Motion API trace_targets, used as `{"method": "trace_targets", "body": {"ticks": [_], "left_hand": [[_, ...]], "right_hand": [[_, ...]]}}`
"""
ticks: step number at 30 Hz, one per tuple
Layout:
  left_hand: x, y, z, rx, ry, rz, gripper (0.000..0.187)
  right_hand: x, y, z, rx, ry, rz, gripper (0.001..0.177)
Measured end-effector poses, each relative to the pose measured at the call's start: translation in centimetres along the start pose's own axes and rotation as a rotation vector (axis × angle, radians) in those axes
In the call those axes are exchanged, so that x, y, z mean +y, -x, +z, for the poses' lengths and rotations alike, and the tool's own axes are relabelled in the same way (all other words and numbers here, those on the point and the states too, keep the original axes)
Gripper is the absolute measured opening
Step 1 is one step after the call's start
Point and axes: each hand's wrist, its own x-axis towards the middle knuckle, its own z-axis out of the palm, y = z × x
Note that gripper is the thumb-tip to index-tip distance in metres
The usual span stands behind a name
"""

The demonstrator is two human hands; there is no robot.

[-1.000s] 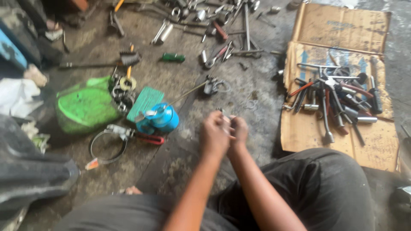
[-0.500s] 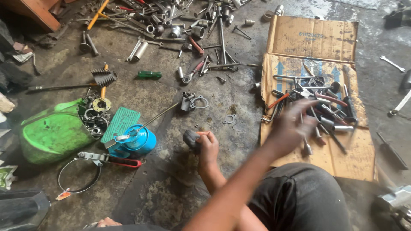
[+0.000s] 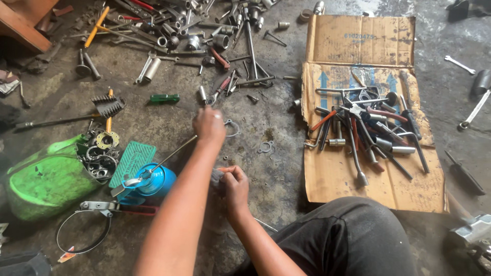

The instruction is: The person sits on the floor and repeatedly picks up small metal mechanical parts from a pile. They use a dark, abrasive stone to rub and clean the surfaces of each part individually. After cleaning, the parts are placed back onto the floor or into a cardboard box nearby.

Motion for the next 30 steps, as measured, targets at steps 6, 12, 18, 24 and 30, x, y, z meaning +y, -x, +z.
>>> {"method": "trace_targets", "body": {"ticks": [6, 12, 18, 24, 30], "left_hand": [[4.3, 0.7, -0.4, -0.244, -0.871, 0.292, 0.027], [4.1, 0.9, -0.9, -0.204, -0.784, 0.186, 0.03], [-0.4, 0.8, 2.0, -0.034, -0.292, -0.033, 0.025], [-0.2, 1.0, 0.0, -0.044, -0.011, -0.136, 0.04], [1.9, 3.5, -3.1, 0.236, -0.029, -0.012, 0.033]], "right_hand": [[-1.5, 0.9, 0.6, 0.011, -0.052, 0.073, 0.006], [-2.4, 1.3, 1.0, 0.015, -0.042, 0.064, 0.006], [-1.6, 0.8, 0.8, 0.004, -0.055, 0.026, 0.011], [-0.8, 0.4, 0.6, -0.018, -0.056, -0.049, 0.013], [-0.5, 0.2, 0.4, -0.011, -0.123, 0.029, 0.012]]}}
